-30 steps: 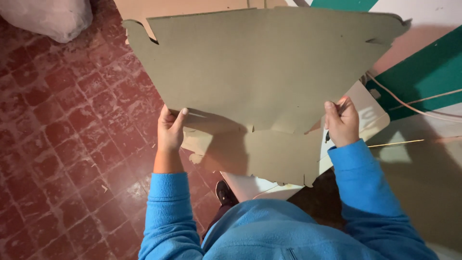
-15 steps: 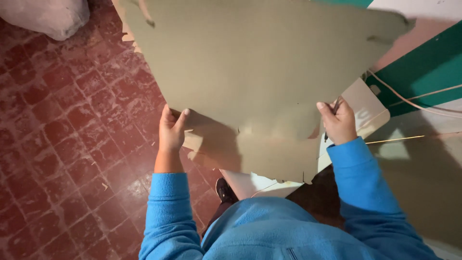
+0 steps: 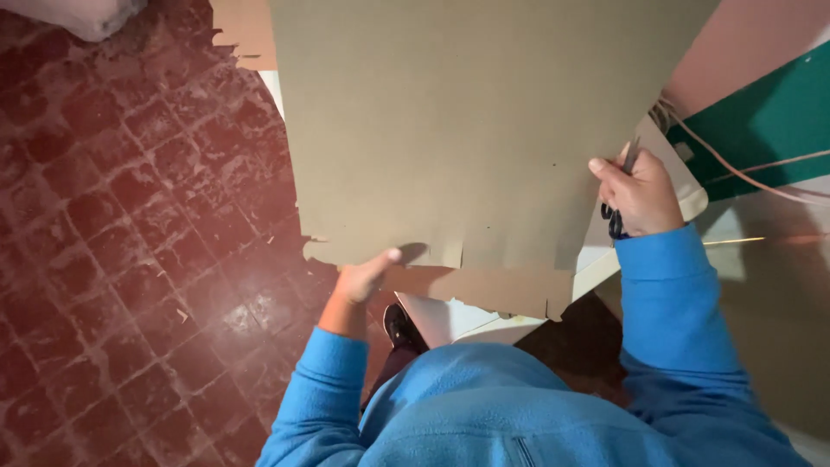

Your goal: Cutting and organizing cardboard sheets for box assembly using scissors.

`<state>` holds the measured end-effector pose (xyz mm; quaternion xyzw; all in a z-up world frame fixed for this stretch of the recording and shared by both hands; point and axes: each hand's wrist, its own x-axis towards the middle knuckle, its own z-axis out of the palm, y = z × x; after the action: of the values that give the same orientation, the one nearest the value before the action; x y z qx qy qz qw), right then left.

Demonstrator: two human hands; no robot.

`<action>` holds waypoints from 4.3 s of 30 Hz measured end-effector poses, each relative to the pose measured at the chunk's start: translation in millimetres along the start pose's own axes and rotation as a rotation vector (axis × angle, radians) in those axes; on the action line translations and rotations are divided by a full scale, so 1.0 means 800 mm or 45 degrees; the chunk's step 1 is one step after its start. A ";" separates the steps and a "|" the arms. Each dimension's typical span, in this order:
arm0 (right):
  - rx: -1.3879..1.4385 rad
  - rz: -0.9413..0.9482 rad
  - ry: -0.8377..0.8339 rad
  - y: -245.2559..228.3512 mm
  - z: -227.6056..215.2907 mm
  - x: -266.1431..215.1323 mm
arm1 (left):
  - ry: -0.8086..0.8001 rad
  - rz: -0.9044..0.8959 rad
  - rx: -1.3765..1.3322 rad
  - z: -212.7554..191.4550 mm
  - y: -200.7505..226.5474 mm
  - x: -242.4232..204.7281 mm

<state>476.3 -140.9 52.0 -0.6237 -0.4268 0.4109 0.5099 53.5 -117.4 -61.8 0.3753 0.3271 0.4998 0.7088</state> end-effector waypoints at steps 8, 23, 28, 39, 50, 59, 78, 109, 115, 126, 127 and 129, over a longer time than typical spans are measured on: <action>-0.060 0.033 0.007 -0.030 0.012 -0.001 | -0.278 -0.085 0.507 0.063 0.022 0.007; -1.198 -0.827 -0.835 0.069 0.165 -0.084 | 0.027 0.123 0.408 0.063 0.022 0.044; -1.224 -0.904 -0.512 0.077 0.146 -0.075 | -0.010 0.143 0.221 0.064 0.026 0.043; -1.130 -0.850 -0.277 0.140 0.091 -0.101 | -0.099 0.123 0.107 0.085 0.039 0.043; -1.094 -0.697 -0.292 0.144 0.090 -0.091 | -0.159 -0.064 -0.103 0.090 0.015 0.045; -1.059 -0.626 -0.217 0.142 0.091 -0.098 | -0.062 -0.194 -0.196 0.079 0.000 0.044; 0.599 -0.096 0.018 0.015 0.034 -0.032 | 0.012 -0.133 -0.087 0.079 0.040 0.039; 0.619 0.076 0.354 0.126 -0.027 -0.040 | -0.466 -0.677 0.608 0.021 0.005 -0.046; 0.653 0.012 0.286 0.161 -0.029 -0.034 | -0.023 -0.711 0.924 0.003 0.056 -0.060; 0.619 0.085 0.243 0.175 -0.015 -0.022 | 0.807 0.100 1.083 -0.084 -0.057 -0.052; 0.619 0.084 0.243 0.173 -0.015 -0.022 | 0.806 0.102 1.083 -0.076 -0.058 -0.053; 0.580 0.132 0.249 0.169 -0.012 -0.025 | 0.630 -0.328 0.726 -0.062 -0.055 -0.061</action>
<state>495.0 -178.5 -78.5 -0.5507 -0.2393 0.4597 0.6543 18.7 -163.6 -120.5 0.3811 0.6580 0.3713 0.5329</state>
